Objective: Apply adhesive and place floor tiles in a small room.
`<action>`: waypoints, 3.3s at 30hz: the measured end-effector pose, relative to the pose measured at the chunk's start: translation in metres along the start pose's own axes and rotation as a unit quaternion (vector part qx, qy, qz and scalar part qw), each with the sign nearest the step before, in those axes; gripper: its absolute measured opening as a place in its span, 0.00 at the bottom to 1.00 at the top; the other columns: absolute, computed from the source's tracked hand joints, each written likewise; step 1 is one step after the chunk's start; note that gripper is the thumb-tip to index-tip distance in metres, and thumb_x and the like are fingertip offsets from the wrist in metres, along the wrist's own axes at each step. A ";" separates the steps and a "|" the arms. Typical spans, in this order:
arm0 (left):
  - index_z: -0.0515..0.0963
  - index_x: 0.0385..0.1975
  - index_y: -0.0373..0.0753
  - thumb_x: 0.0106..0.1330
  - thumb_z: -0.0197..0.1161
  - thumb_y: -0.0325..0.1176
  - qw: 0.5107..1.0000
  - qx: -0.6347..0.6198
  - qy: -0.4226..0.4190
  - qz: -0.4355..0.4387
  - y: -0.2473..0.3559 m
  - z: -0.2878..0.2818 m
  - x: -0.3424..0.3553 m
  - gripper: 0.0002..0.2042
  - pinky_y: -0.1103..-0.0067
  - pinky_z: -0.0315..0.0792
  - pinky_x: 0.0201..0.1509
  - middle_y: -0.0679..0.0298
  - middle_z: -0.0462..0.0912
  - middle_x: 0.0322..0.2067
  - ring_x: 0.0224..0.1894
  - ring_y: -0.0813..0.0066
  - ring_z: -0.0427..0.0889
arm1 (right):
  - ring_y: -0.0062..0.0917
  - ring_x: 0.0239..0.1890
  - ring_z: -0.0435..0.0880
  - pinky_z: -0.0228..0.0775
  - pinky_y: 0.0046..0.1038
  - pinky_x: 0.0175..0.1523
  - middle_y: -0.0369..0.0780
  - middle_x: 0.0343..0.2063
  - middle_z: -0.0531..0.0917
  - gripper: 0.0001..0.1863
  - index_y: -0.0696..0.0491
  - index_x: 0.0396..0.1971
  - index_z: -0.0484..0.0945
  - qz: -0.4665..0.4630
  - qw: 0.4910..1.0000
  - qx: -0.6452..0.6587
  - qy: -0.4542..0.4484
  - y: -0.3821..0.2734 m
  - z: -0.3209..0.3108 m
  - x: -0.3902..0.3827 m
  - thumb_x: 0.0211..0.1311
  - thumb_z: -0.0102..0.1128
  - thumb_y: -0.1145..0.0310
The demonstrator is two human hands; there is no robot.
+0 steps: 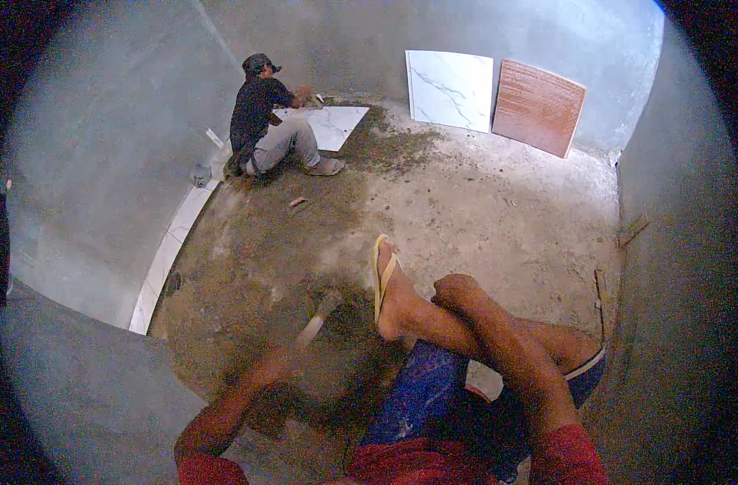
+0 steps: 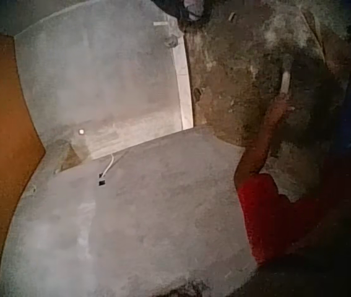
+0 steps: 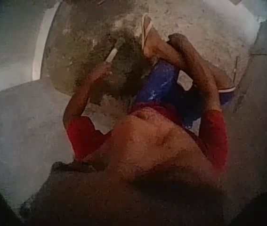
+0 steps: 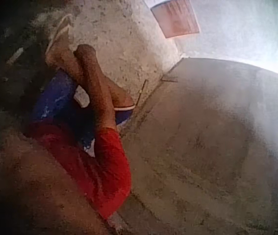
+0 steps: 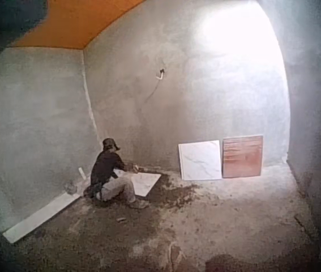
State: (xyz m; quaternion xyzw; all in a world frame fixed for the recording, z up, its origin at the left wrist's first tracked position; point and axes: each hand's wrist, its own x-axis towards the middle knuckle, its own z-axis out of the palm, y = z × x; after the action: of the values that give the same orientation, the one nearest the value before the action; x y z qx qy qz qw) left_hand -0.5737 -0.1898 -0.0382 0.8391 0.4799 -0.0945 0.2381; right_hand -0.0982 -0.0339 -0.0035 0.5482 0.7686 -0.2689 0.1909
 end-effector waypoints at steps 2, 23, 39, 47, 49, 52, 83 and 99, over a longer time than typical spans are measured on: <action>0.65 0.58 0.37 0.60 0.62 0.48 0.999 0.020 -0.047 -0.017 0.030 -0.026 0.011 0.30 0.61 0.68 0.57 0.51 0.72 0.52 0.56 0.53 0.71 | 0.42 0.44 0.81 0.74 0.42 0.49 0.48 0.40 0.83 0.19 0.53 0.37 0.82 0.002 1.000 -0.006 0.011 0.007 0.006 0.002 0.57 0.55 0.53; 0.67 0.57 0.32 0.59 0.63 0.52 0.997 -0.042 -0.059 -0.019 0.008 0.005 0.009 0.33 0.63 0.67 0.60 0.45 0.71 0.51 0.56 0.48 0.71 | 0.45 0.44 0.81 0.73 0.43 0.49 0.50 0.38 0.82 0.19 0.54 0.41 0.78 -0.014 0.998 0.016 0.056 0.011 0.001 -0.017 0.59 0.52 0.54; 0.66 0.59 0.37 0.61 0.59 0.55 0.991 -0.010 -0.103 -0.080 0.025 -0.013 0.010 0.33 0.60 0.63 0.63 0.45 0.70 0.56 0.59 0.48 0.69 | 0.45 0.45 0.80 0.72 0.42 0.50 0.49 0.40 0.82 0.21 0.53 0.44 0.78 -0.017 0.998 0.034 0.042 0.019 0.003 -0.015 0.57 0.53 0.53; 0.65 0.60 0.36 0.62 0.59 0.54 0.990 -0.049 -0.107 -0.075 0.015 -0.008 0.001 0.33 0.62 0.63 0.63 0.45 0.70 0.56 0.59 0.48 0.68 | 0.44 0.47 0.79 0.71 0.42 0.53 0.50 0.42 0.81 0.21 0.53 0.43 0.78 -0.014 0.998 0.048 0.049 0.008 -0.002 -0.017 0.59 0.51 0.55; 0.66 0.59 0.35 0.62 0.59 0.52 0.995 -0.051 -0.063 -0.051 0.011 -0.001 0.001 0.31 0.62 0.64 0.63 0.45 0.71 0.55 0.58 0.48 0.69 | 0.44 0.47 0.79 0.71 0.42 0.53 0.49 0.42 0.81 0.21 0.53 0.44 0.78 -0.013 0.998 0.045 0.051 0.008 -0.002 -0.017 0.59 0.51 0.54; 0.65 0.60 0.35 0.62 0.59 0.52 0.991 -0.038 -0.100 -0.078 0.017 -0.006 0.006 0.32 0.61 0.64 0.63 0.45 0.71 0.55 0.59 0.47 0.69 | 0.44 0.47 0.79 0.71 0.42 0.53 0.49 0.42 0.81 0.21 0.53 0.44 0.78 -0.011 0.999 0.030 0.042 0.013 -0.001 -0.015 0.59 0.51 0.54; 0.65 0.60 0.35 0.61 0.60 0.54 0.995 -0.041 -0.069 -0.064 0.017 -0.009 -0.001 0.34 0.62 0.65 0.62 0.46 0.72 0.54 0.57 0.48 0.70 | 0.44 0.45 0.80 0.72 0.42 0.50 0.49 0.40 0.82 0.21 0.54 0.44 0.77 -0.036 0.998 0.021 0.046 0.009 -0.003 -0.015 0.60 0.53 0.53; 0.64 0.60 0.33 0.60 0.60 0.56 0.995 -0.037 -0.084 -0.037 0.009 -0.002 0.011 0.36 0.62 0.63 0.63 0.45 0.72 0.54 0.58 0.46 0.69 | 0.44 0.46 0.80 0.73 0.42 0.50 0.49 0.40 0.82 0.21 0.54 0.44 0.77 -0.012 0.998 0.035 0.048 0.011 -0.004 -0.023 0.58 0.54 0.54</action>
State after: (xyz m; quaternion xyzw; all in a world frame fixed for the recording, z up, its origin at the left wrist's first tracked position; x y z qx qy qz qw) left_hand -0.5607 -0.1848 -0.0381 0.8003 0.4924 -0.1561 0.3044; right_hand -0.0805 -0.0453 0.0109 0.5579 0.7734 -0.2709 0.1312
